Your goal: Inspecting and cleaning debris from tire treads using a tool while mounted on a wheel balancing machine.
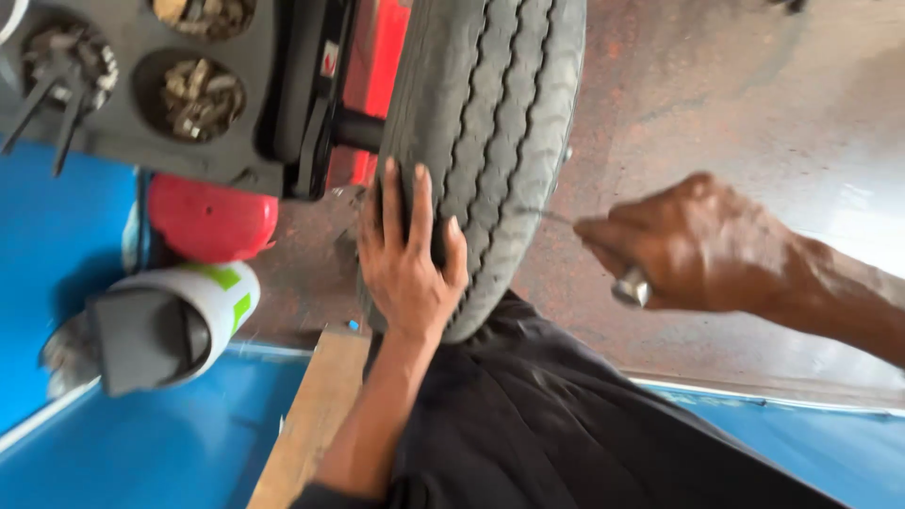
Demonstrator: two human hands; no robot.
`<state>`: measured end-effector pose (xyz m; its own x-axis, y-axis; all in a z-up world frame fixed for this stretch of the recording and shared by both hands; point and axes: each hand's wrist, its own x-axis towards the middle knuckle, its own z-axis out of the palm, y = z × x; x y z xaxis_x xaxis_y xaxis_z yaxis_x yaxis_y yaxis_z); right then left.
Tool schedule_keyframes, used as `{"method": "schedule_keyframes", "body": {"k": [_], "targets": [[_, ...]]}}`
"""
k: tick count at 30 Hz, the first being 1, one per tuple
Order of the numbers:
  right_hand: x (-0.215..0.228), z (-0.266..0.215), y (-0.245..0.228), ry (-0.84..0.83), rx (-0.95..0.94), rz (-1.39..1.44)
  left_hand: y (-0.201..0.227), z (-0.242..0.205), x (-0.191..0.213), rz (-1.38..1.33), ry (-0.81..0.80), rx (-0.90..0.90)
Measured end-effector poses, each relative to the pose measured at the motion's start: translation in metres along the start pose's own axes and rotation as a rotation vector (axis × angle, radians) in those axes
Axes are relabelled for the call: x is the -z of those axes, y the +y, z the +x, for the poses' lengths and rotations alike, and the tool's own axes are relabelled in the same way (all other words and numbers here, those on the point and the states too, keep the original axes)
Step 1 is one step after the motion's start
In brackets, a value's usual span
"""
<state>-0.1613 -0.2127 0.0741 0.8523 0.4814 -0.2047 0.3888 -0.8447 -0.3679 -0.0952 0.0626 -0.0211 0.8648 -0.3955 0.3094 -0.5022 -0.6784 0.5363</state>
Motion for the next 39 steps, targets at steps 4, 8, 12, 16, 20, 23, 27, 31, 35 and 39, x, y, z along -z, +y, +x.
{"method": "schedule_keyframes", "body": {"k": [4, 8, 12, 16, 20, 23, 27, 31, 35, 39], "targets": [[-0.019, -0.004, 0.026, -0.137, 0.184, -0.194, -0.004, 0.000, -0.004, 0.077, 0.028, 0.050], [-0.063, -0.016, 0.074, 0.115, 0.378, 0.103, -0.004, -0.005, -0.005, 0.084, 0.060, 0.053], [-0.130, -0.019, 0.103, 0.505, 0.610, 0.113, 0.004, -0.009, -0.004, 0.045, 0.099, 0.061], [-0.148, -0.003, 0.083, 0.620, 0.631, 0.199, 0.013, -0.007, -0.007, 0.050, 0.105, 0.088], [-0.144, 0.003, 0.064, 0.632, 0.427, 0.197, 0.020, -0.004, -0.005, 0.092, 0.141, 0.080], [-0.142, -0.004, 0.071, 0.603, 0.384, 0.250, 0.022, -0.001, -0.011, 0.104, 0.178, 0.091], [-0.093, -0.019, 0.064, 0.476, 0.278, 0.293, 0.021, -0.001, -0.014, 0.101, 0.217, 0.079], [-0.051, -0.015, 0.062, 0.418, 0.307, 0.280, 0.022, 0.002, -0.013, 0.080, 0.239, 0.101], [-0.038, -0.008, 0.063, 0.354, 0.361, 0.240, 0.021, 0.001, -0.013, 0.096, 0.226, 0.134], [-0.080, 0.000, 0.104, 0.396, 0.516, 0.167, 0.019, 0.003, -0.013, 0.123, 0.216, 0.127]]}}
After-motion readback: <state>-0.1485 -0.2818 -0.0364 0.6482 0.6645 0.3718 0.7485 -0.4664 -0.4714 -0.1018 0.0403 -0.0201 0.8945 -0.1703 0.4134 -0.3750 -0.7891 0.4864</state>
